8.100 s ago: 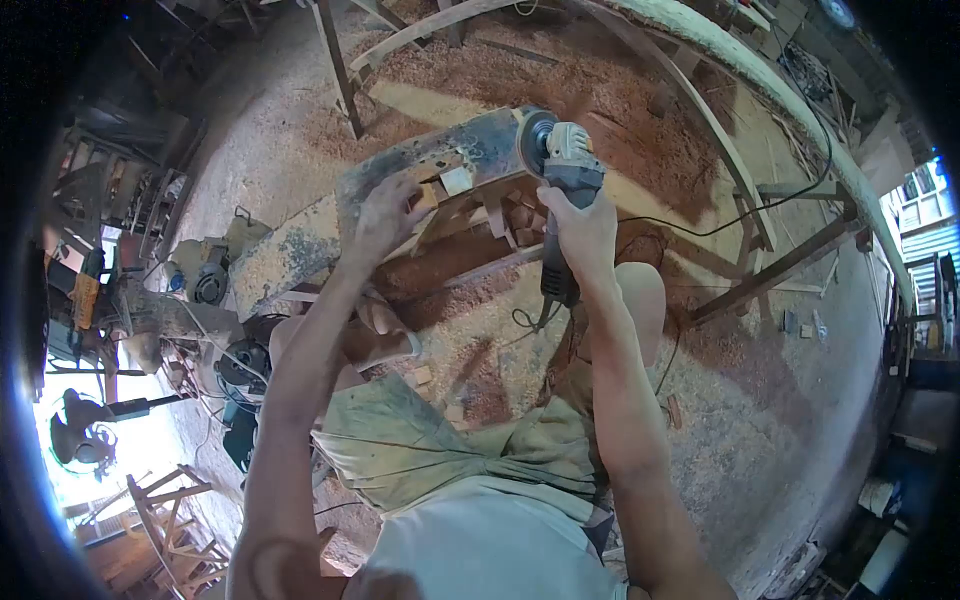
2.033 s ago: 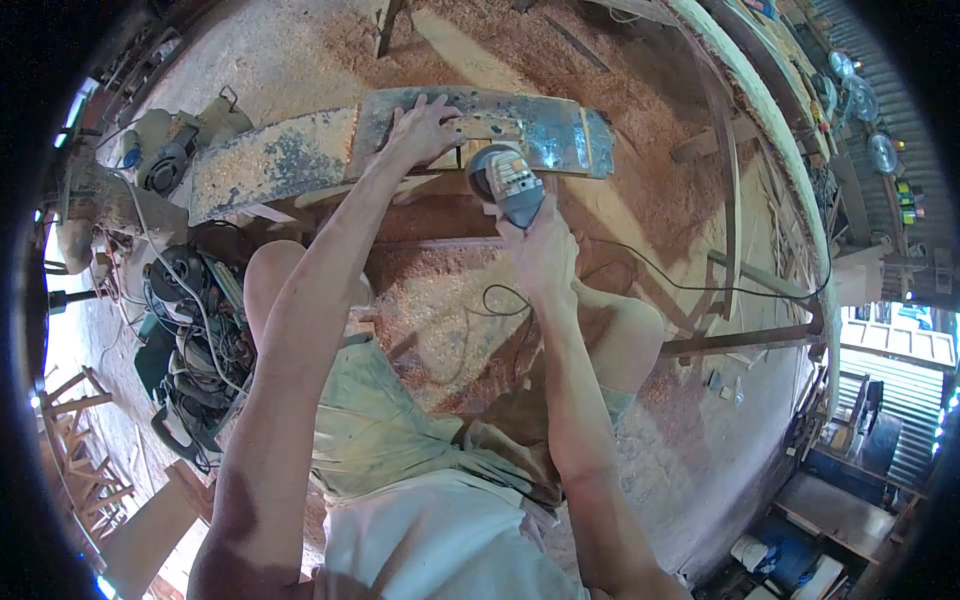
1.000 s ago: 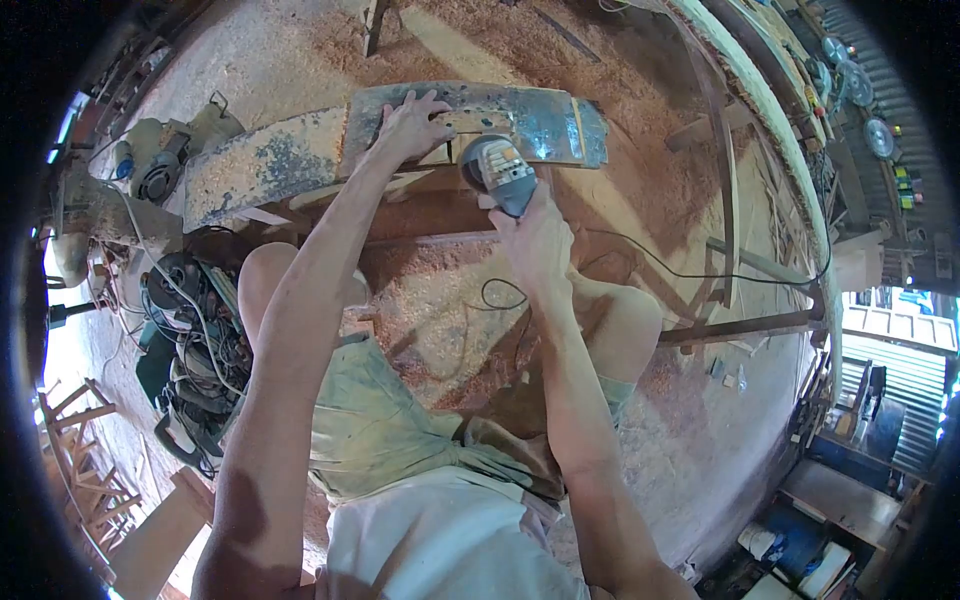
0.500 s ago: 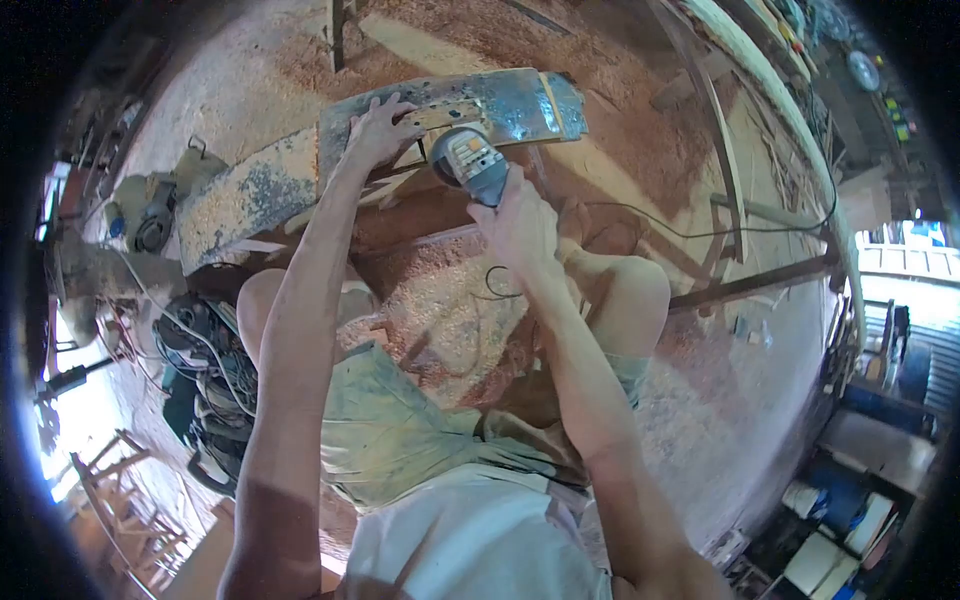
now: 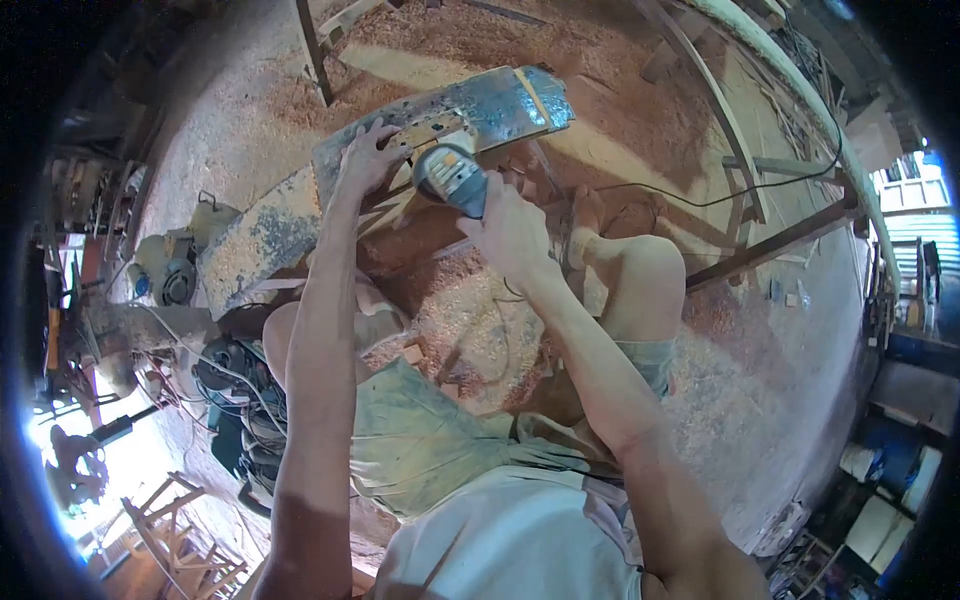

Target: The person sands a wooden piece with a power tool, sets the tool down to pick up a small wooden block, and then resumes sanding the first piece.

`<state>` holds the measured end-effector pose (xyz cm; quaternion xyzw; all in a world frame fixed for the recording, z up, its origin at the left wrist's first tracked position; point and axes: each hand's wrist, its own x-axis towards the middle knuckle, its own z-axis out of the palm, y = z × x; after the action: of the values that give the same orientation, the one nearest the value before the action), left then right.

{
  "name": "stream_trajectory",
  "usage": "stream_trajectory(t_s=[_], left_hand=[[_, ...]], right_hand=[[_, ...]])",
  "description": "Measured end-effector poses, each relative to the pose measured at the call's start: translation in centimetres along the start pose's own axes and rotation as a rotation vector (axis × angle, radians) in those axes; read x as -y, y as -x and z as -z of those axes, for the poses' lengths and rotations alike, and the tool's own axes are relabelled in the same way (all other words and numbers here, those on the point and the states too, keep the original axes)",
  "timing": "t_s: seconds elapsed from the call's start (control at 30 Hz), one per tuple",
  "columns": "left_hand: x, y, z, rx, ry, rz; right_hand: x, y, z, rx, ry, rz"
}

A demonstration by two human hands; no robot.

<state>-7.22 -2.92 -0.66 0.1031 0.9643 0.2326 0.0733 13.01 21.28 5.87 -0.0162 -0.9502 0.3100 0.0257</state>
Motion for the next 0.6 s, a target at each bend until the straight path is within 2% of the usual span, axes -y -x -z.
stream_trajectory(t_s=[0.13, 0.23, 0.33, 0.47, 0.6], left_hand=[[-0.1, 0.4, 0.4, 0.000, 0.016, -0.029], [-0.1, 0.2, 0.1, 0.004, 0.003, -0.029], [0.1, 0.0, 0.0, -0.005, 0.009, -0.030], [0.0, 0.1, 0.1, 0.008, 0.015, -0.017], [0.4, 0.1, -0.1, -0.004, 0.013, -0.040]], right_hand=[[-0.4, -0.4, 0.3, -0.038, 0.062, -0.014], [-1.4, -0.9, 1.0, -0.047, 0.072, -0.137], [-1.4, -0.7, 0.8, -0.089, 0.062, -0.120], [-0.1, -0.5, 0.0, -0.043, 0.058, 0.003], [-0.4, -0.7, 0.2, -0.045, 0.087, -0.011]])
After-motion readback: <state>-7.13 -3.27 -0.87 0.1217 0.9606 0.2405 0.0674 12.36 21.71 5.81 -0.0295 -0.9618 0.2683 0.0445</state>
